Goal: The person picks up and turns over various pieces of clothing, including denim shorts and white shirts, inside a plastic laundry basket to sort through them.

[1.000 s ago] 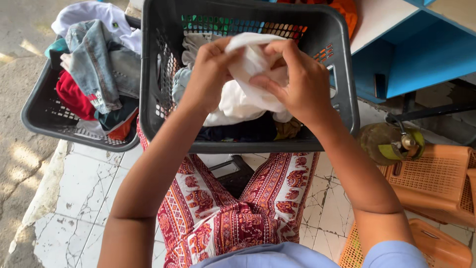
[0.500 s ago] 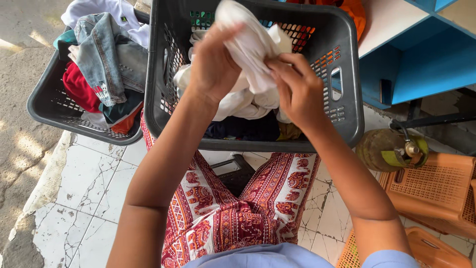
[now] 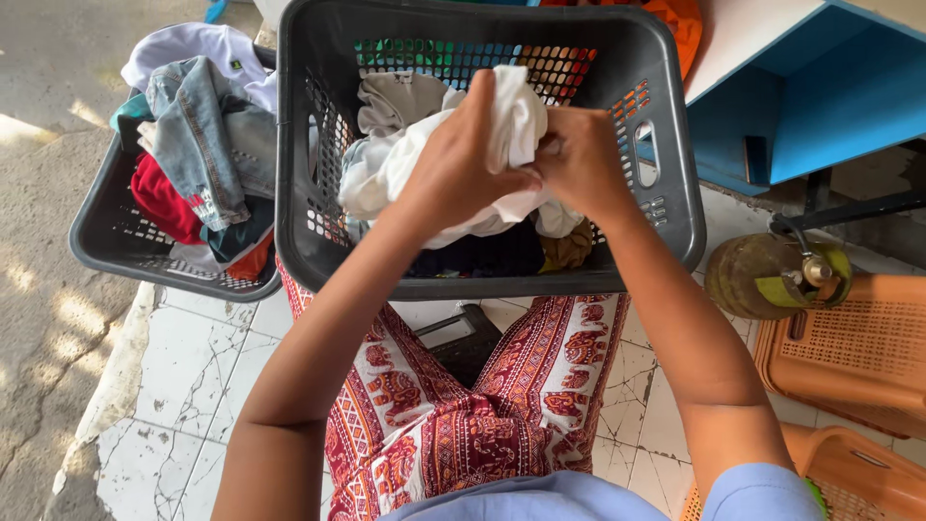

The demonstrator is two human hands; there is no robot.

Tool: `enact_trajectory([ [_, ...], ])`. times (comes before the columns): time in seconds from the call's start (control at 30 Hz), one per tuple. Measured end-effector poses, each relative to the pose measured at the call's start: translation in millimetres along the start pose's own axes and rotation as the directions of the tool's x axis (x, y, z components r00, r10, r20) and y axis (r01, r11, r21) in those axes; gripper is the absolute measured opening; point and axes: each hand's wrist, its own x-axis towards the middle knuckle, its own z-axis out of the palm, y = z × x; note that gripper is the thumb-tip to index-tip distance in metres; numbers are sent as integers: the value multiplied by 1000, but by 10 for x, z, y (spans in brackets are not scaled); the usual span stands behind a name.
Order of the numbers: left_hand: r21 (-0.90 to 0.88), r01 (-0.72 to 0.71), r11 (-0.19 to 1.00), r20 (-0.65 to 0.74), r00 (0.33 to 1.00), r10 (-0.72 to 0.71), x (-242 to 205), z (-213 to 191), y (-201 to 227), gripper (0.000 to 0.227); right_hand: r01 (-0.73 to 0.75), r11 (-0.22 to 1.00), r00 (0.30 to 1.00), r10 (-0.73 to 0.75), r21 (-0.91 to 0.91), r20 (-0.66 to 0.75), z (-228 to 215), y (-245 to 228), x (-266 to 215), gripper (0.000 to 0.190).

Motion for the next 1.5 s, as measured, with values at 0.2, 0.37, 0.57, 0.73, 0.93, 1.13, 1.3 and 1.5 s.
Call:
enact_trajectory([
  [0.2, -45, -164, 986, -240, 959, 148, -42, 111, -37, 125, -184, 900, 982, 184, 395, 39, -231, 10, 61, 7],
  [0.37, -2, -307, 952, -163, 939, 303, -115, 89, -121, 135, -153, 774, 983, 182, 615, 16, -273, 20, -43, 12],
  [0.57, 386, -135, 912, -78, 981, 178, -103, -2, -458, 67, 102, 815, 907, 159, 571, -390, -709, 81, -141, 13],
  [0.73, 524, -179, 833, -116, 954, 278, -44, -203, -708, 56, 362, 713, 716, 199, 600, -669, -1359, 207, -335, 22],
  [0.93, -157, -152, 976, 283, 940, 192, 92, -275, -445, 119, 270, 873, 830, 3, 407, -558, -1062, 60, -191, 30],
  [1.13, -521, 378, 765, 95, 916, -389, -115, -409, 320, 62, 61, 965, 936, 34, 254, -352, -660, -97, -144, 40],
  [1.3, -225, 228, 947, 96, 973, -212, 102, -192, 481, 27, -2, 899, 967, 113, 438, -227, -384, -341, -73, 40],
  [1.5, -778, 340, 529, 159, 920, -358, 84, -127, 183, 20, -11, 906, 978, 98, 423, -185, -458, -290, -191, 43],
])
